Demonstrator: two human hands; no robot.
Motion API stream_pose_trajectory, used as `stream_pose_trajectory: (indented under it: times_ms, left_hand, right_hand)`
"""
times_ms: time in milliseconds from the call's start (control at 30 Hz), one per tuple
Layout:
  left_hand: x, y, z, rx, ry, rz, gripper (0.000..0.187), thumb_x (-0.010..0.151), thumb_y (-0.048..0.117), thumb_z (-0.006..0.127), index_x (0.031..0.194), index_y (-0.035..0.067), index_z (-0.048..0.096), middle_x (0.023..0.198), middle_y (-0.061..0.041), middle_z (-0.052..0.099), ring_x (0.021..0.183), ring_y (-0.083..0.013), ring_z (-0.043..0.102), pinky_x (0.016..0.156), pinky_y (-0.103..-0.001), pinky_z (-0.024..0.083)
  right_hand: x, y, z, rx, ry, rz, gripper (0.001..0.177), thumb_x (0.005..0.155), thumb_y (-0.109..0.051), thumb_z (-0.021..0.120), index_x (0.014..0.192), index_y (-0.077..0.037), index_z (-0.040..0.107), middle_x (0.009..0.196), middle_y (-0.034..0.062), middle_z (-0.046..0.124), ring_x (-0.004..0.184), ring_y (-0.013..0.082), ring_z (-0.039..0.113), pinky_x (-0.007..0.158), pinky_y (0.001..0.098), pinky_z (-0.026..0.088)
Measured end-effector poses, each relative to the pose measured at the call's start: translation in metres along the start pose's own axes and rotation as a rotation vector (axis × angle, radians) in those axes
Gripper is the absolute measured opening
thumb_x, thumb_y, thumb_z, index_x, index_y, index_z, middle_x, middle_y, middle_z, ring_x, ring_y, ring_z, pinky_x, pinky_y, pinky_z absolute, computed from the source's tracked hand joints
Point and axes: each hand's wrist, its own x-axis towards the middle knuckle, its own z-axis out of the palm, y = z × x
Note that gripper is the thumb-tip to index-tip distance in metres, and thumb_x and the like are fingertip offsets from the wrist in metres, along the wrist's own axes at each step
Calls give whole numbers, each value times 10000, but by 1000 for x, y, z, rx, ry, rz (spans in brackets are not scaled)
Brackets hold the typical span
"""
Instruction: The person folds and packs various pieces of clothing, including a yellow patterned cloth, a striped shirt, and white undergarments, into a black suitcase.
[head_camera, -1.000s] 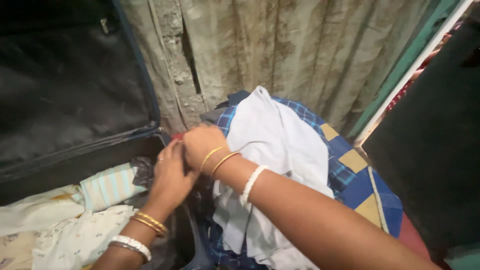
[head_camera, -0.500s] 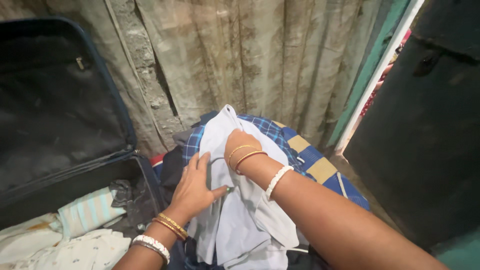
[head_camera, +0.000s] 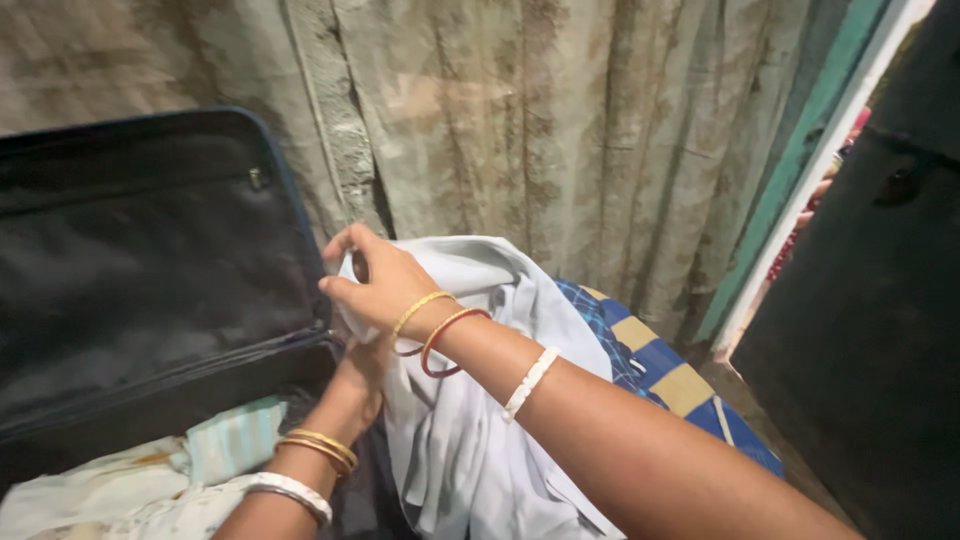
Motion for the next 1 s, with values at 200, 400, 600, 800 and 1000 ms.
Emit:
stream_pose_trajectory:
  times_ms: [200,400,600,800,1000]
  left_hand:
    - [11,52,-52,-353,87,51,293,1018,121,469,1176,3,686,1171,-137,701,1063,-251,653,902,-410,545]
    - [-13,105,-113,-473,273,214,268,1027,158,469,1158,23,660,1156,-95,708,1086,-225,690,975,-410,578]
    - [-53,119,-151,-423,311,230,264,993,219,612,1207,67,637,1192,-64,685,1108,-212,672,991,-399,549]
    - [-111,132,-155,-69,66,12,492,904,367,674,1333,129,634,1276,1,702,1171,-132,649,1038,-339,492]
    - [-104,167,-206,-232,338,185,372,967,319,593,1277,121,646,1185,-33,716,1060,-189,687,869,-386,551]
  right_hand:
    - [-7,6,-3,-255,-114,-79,1214,588,-630,882,1506,-8,388,1339,315,558,1227,445,567,1010,467,453]
    - [-9,33,17,-467,-594,255,744,605,-548,755,1181,-78,751,1124,213,752,1057,337,725,940,426,536]
    - [32,7,78,-241,-545,292,598,812,-499,674,1141,-9,767,1076,181,781,981,276,731,869,405,542]
    - [59,-64,122,526,-297,112,483,827,-337,653,1202,-37,707,1077,47,743,969,153,652,849,315,524]
    - [60,-114,117,448,-428,245,555,763,-442,781,1199,-105,716,974,-4,691,796,103,567,679,283,435]
